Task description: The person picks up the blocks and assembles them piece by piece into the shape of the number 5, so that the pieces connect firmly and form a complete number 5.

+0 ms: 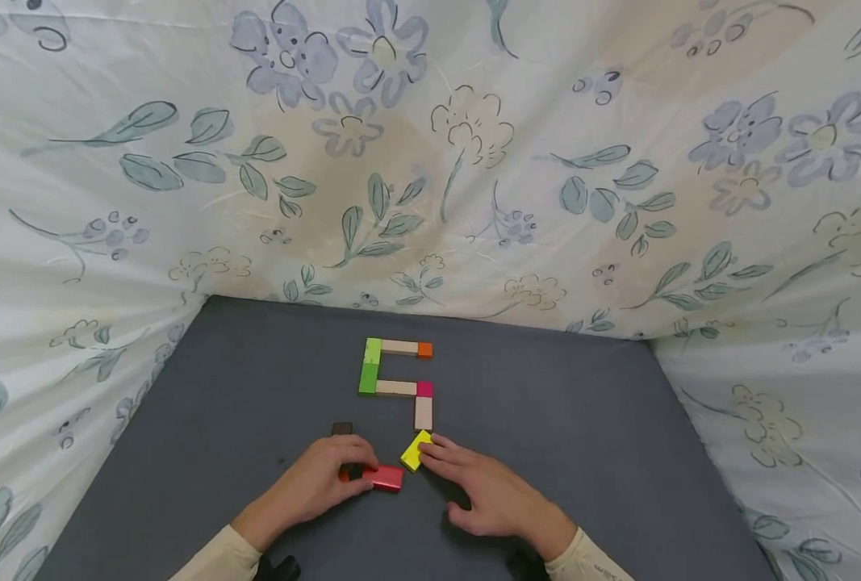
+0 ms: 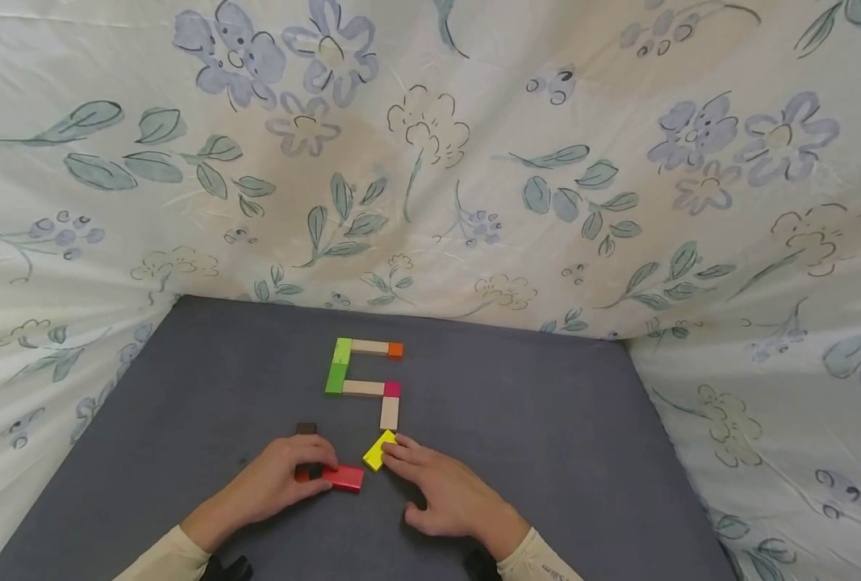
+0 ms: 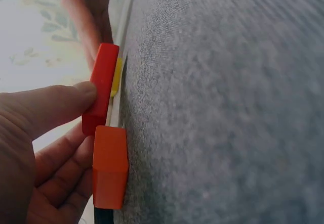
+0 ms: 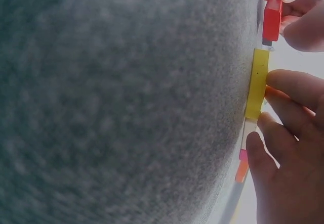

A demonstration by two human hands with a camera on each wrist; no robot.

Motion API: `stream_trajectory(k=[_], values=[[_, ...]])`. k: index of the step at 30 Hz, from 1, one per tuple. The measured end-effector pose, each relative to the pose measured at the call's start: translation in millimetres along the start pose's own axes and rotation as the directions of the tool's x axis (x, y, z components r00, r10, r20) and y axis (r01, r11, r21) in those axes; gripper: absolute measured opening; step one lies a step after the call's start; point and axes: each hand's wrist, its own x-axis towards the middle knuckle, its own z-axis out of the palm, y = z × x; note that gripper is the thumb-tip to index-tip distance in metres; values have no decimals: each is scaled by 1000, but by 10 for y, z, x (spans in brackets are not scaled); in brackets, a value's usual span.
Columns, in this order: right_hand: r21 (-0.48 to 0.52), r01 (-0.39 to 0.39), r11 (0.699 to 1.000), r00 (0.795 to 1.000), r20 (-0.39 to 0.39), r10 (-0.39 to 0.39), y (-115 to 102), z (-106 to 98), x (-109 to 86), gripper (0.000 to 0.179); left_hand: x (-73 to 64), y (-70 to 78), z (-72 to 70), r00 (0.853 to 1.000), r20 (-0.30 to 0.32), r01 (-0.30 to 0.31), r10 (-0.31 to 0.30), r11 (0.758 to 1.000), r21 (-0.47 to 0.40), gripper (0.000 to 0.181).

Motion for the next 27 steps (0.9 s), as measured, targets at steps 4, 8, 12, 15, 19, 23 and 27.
stream_trajectory(k=[4,8,12,15,19,23,27], values=[[-4,-9,1000,1000,7,9,-10,-13,5,75,34,28,6,1000,6,-4,4,1000,13,17],[-9,-8,1000,1000,8,8,-10,-13,6,76,74,43,18,1000,20,-13,13,1000,15,18],[-13,-1,1000,1000,3,1,-15,-12,-2,76,99,36,35,1000,16,-10,10,1000,16,18],[-17,6,1000,1000,-2,-7,-18,-12,-6,76,108,23,51,1000,12,-5,5,1000,17,18],[-24,10,1000,1000,-7,-11,-15,-12,-6,75,116,15,67,1000,14,-5,5,1000,17,17],[-33,9,999,1000,-8,-9,-8,-8,-8,76,120,21,72,1000,9,0,0,1000,18,17],[-37,12,999,1000,-14,-12,-1,4,-11,76,132,34,71,1000,6,-1,1,999,34,16]])
